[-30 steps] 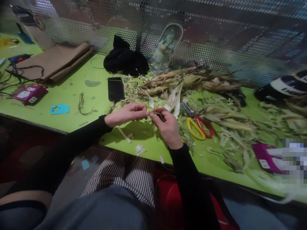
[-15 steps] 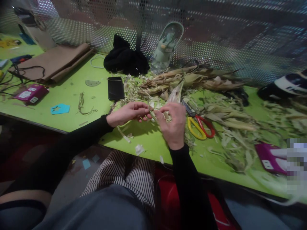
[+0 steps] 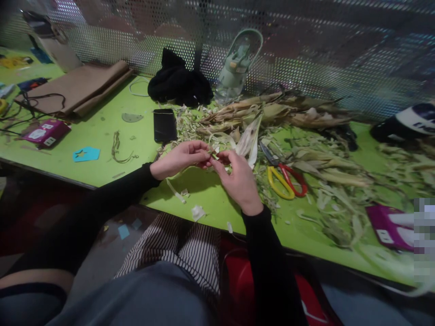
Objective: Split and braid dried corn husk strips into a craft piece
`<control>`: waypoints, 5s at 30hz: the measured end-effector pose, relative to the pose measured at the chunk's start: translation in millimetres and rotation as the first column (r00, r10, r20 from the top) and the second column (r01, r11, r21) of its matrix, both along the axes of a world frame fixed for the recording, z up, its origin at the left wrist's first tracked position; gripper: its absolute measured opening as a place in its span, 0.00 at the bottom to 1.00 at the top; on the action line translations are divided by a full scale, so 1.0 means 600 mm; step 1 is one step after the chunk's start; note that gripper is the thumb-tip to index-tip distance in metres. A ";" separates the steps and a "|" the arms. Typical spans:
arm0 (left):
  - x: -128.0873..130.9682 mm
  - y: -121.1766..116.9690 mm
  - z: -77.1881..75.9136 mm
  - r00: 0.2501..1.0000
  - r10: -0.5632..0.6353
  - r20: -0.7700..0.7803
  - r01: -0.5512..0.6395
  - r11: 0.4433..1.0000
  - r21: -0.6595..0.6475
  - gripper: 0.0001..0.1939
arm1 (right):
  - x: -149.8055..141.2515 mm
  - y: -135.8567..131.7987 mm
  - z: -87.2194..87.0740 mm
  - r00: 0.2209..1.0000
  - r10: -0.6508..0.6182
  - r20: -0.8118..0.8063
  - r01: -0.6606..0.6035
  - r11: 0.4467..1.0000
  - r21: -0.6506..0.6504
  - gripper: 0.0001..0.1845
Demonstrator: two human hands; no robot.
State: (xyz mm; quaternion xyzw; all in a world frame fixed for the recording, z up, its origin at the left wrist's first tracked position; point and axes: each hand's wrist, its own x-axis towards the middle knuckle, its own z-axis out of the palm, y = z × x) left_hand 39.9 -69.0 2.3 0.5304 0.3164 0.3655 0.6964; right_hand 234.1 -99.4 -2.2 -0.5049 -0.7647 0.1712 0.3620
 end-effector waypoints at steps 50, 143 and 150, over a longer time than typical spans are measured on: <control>0.004 -0.014 -0.034 0.813 0.457 -0.361 0.094 0.509 0.856 0.13 | -0.015 -0.024 0.011 0.983 0.181 0.004 -0.181 0.983 0.021 0.09; 0.018 0.007 -0.034 0.971 0.154 0.181 -0.154 0.988 -0.011 0.09 | -0.021 -0.012 -0.005 0.848 -0.035 -0.530 -0.215 0.889 -0.403 0.19; 0.017 0.006 -0.026 0.979 0.093 0.181 -0.086 0.995 -0.044 0.14 | -0.015 -0.010 0.003 0.939 -0.064 -0.339 0.001 0.983 -0.183 0.20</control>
